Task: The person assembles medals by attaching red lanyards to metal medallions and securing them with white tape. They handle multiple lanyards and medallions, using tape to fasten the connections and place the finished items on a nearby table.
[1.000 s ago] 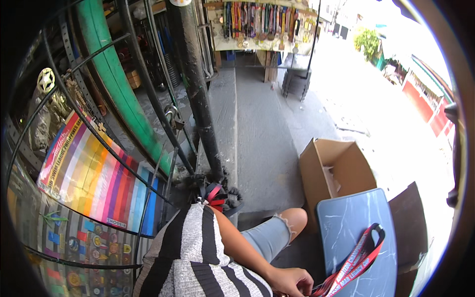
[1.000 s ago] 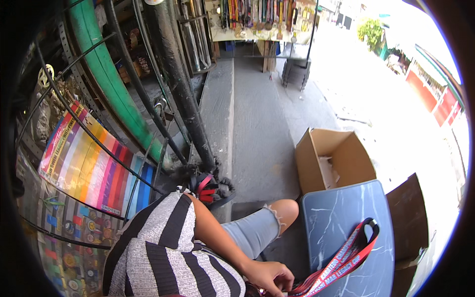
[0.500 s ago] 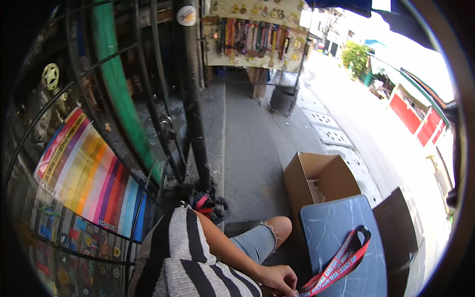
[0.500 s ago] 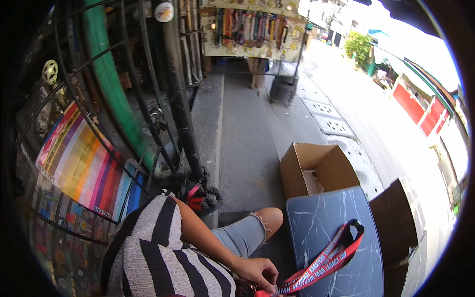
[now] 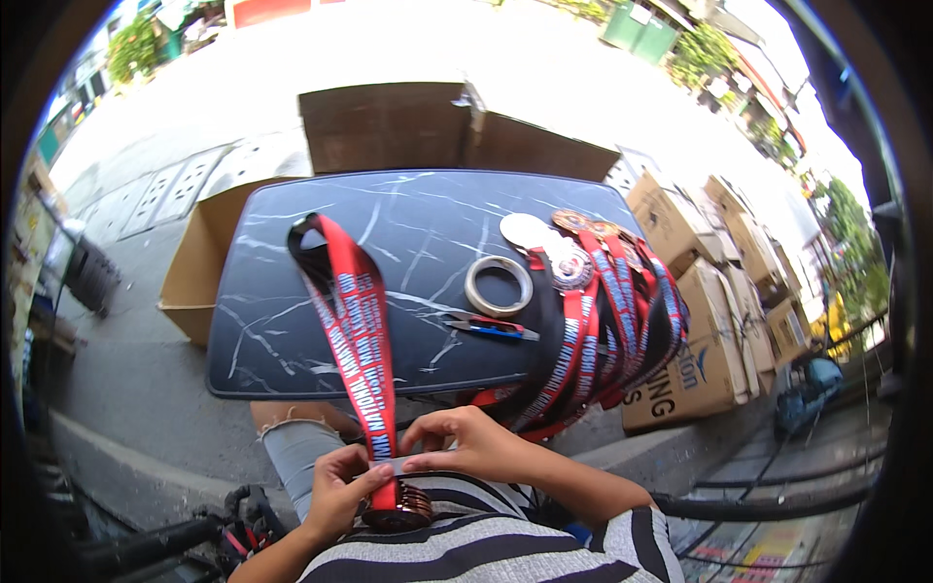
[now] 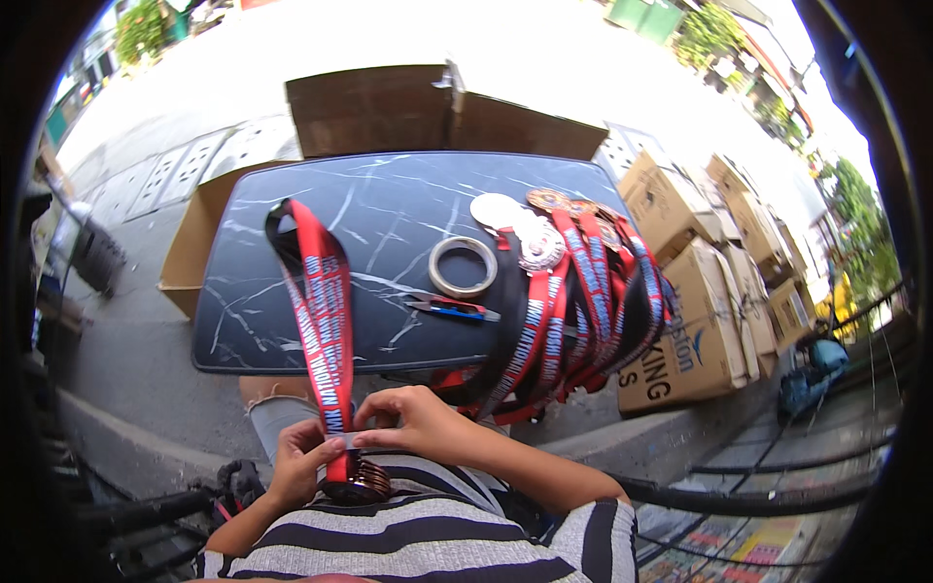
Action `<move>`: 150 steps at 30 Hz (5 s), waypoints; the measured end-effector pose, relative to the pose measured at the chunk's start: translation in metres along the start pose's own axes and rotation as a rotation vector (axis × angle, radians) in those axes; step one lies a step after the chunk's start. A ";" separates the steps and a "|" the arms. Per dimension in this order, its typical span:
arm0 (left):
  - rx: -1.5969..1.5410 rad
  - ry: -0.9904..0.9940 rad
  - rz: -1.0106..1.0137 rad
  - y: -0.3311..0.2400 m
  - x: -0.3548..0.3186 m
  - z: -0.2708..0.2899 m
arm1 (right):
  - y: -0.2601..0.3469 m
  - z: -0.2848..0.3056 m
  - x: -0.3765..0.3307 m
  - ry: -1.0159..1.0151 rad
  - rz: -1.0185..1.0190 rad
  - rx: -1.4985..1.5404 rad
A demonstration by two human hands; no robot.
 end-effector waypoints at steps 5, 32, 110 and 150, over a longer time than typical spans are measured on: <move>-0.109 -0.048 -0.015 0.003 -0.002 0.001 | -0.002 0.005 -0.008 -0.003 -0.011 -0.003; -0.309 0.024 0.093 0.019 -0.008 0.003 | -0.029 0.010 -0.023 -0.204 -0.099 0.218; -0.529 -0.015 0.011 0.032 0.005 -0.016 | 0.096 -0.034 0.033 0.088 0.469 -1.013; -0.092 0.231 -0.261 0.000 -0.017 -0.011 | 0.117 -0.079 0.056 0.630 0.564 -0.995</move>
Point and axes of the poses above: each hand's wrist, its own x-axis towards the middle knuckle, its own z-axis out of the back of the hand, y = z × x, the point moved 7 cm from there along x, towards the middle knuckle, and after that the axes turned 3 degrees about y, right-handed, at the moved point
